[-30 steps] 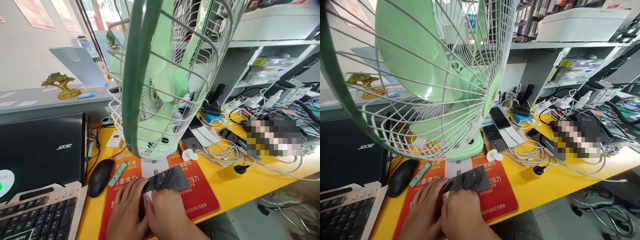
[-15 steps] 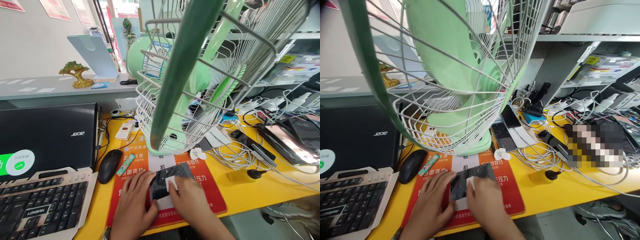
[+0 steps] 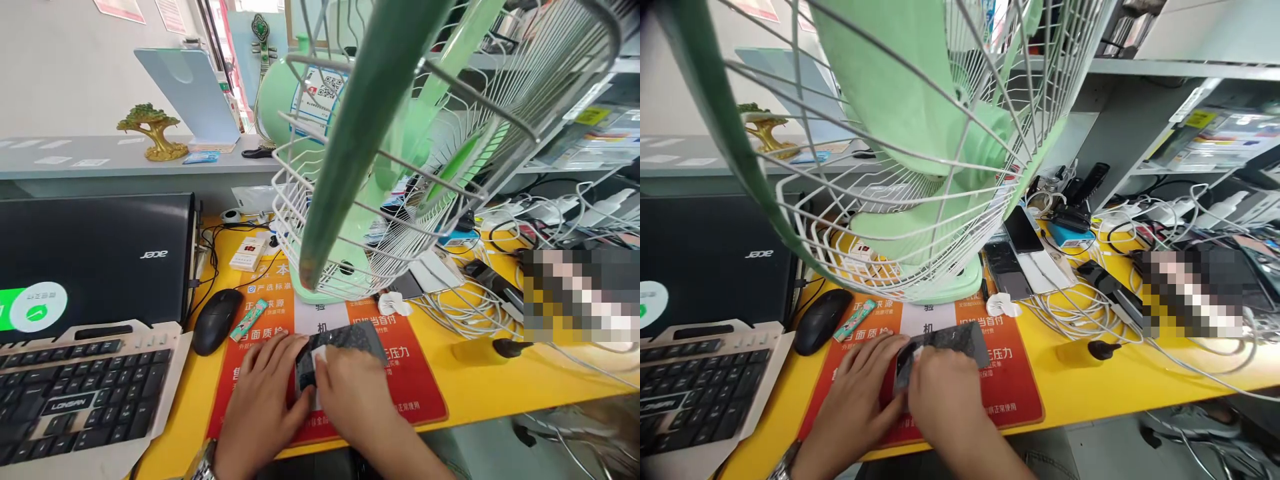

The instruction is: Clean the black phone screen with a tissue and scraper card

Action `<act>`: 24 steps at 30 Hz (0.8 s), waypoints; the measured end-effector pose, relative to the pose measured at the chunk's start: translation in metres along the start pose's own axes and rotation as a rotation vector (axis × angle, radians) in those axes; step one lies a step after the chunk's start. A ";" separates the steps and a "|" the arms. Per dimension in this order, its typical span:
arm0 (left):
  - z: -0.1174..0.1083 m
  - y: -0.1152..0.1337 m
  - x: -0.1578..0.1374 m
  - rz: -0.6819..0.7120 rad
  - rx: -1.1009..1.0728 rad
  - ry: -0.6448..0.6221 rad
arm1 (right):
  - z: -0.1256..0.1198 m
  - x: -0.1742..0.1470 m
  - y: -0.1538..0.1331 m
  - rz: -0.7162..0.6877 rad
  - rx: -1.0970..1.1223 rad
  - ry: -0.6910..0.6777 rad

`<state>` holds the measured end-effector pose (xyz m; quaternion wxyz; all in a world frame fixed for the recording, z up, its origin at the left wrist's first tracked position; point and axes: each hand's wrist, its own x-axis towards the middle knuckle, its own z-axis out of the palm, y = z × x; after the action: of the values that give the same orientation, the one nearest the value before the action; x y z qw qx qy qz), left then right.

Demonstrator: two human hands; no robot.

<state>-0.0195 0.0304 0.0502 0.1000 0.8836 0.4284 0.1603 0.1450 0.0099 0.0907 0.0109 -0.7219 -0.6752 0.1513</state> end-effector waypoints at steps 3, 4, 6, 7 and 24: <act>0.000 -0.001 0.000 0.003 0.002 -0.007 | 0.000 0.008 -0.009 -0.031 0.033 -0.009; 0.000 0.000 0.000 -0.001 0.004 -0.008 | -0.001 0.010 -0.003 -0.009 0.028 -0.016; -0.001 0.000 0.001 -0.015 0.004 -0.016 | -0.005 0.012 0.019 0.070 0.009 -0.018; -0.001 0.001 0.001 -0.025 0.001 -0.025 | -0.007 0.013 0.033 0.119 -0.002 -0.017; -0.003 0.003 0.001 -0.049 -0.011 -0.049 | -0.010 0.030 -0.003 0.063 0.059 -0.113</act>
<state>-0.0174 0.0290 0.0537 0.1192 0.8760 0.4464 0.1385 0.1459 0.0417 0.0943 -0.0109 -0.7324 -0.6470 0.2117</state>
